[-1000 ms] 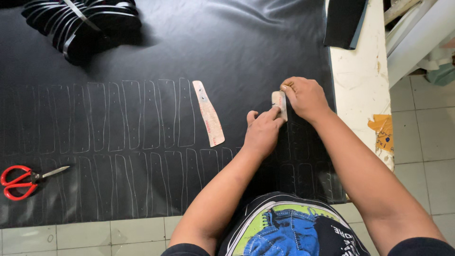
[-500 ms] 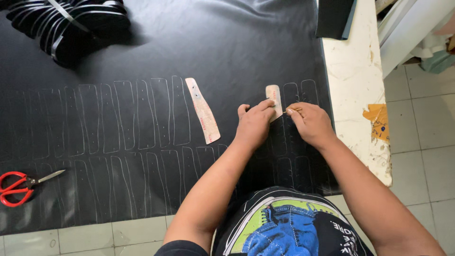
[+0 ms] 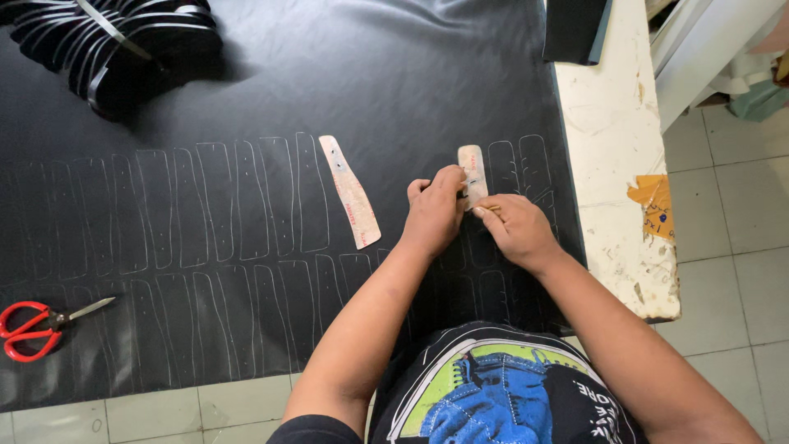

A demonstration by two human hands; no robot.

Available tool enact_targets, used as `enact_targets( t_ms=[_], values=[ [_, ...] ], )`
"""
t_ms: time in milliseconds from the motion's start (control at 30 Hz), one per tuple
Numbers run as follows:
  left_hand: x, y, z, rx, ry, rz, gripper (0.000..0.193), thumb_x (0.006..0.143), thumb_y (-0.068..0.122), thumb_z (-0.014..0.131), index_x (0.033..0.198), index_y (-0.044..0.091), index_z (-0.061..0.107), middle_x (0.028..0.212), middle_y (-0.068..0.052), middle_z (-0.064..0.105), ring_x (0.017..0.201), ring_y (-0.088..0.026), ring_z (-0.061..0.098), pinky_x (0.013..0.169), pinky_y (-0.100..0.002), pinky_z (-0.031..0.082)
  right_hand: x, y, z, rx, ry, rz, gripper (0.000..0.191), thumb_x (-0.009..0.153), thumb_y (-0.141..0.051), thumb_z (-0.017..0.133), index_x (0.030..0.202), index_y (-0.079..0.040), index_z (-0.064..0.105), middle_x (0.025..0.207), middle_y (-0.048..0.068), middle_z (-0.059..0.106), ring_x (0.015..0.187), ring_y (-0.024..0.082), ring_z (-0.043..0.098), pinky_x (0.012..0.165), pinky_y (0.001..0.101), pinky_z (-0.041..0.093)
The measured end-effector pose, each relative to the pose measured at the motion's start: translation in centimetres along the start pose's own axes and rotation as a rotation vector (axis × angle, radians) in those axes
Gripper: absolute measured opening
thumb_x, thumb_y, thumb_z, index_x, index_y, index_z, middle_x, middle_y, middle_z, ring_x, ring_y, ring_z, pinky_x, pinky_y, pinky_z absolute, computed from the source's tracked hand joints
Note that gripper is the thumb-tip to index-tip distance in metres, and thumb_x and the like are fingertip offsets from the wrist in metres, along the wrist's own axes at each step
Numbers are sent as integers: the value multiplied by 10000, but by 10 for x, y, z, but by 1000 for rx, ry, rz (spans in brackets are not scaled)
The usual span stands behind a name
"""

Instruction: The person traces multiple rectangular outlines onto a large black sheet using a small template and a pencil. They repeatedly reposition the template and draw along its edges to create a grid of shapes. The person also briefly handles a polka-dotted sheet and a stack of black items before resuming the tracing.

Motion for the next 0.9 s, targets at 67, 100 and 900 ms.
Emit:
enact_targets(
  t_ms=[67, 100, 900],
  values=[
    [-1, 0, -2, -15, 18, 9, 404, 855, 23, 692, 1212, 110, 525, 1275, -48, 636, 1097, -203, 686, 1027, -480, 362, -1, 14, -4, 76, -2, 147, 224, 990, -224, 631, 1037, -42, 754, 1010, 120, 762, 941, 270, 729, 857, 368, 553],
    [-1, 1, -4, -19, 34, 30, 409, 850, 30, 703, 1212, 108, 527, 1280, -47, 636, 1104, -202, 684, 1026, -475, 365, 0, 20, -5, 114, -3, 218, 227, 994, -222, 624, 1041, -42, 754, 998, 114, 766, 914, 249, 742, 834, 351, 565],
    [-4, 5, -6, 58, 69, 99, 314, 853, 111, 713, 1158, 141, 644, 1268, -5, 637, 1135, -203, 646, 1035, -422, 376, 22, 26, -10, -152, 181, 108, 200, 1008, -208, 633, 1018, -60, 768, 1035, 117, 758, 915, 328, 699, 837, 407, 537]
  ],
)
Point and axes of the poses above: each hand's wrist, its own x-axis towards the middle knuckle, its own z-axis out of the palm, y = z × x, the point moved 10 cm from there along x, towards the middle knuckle
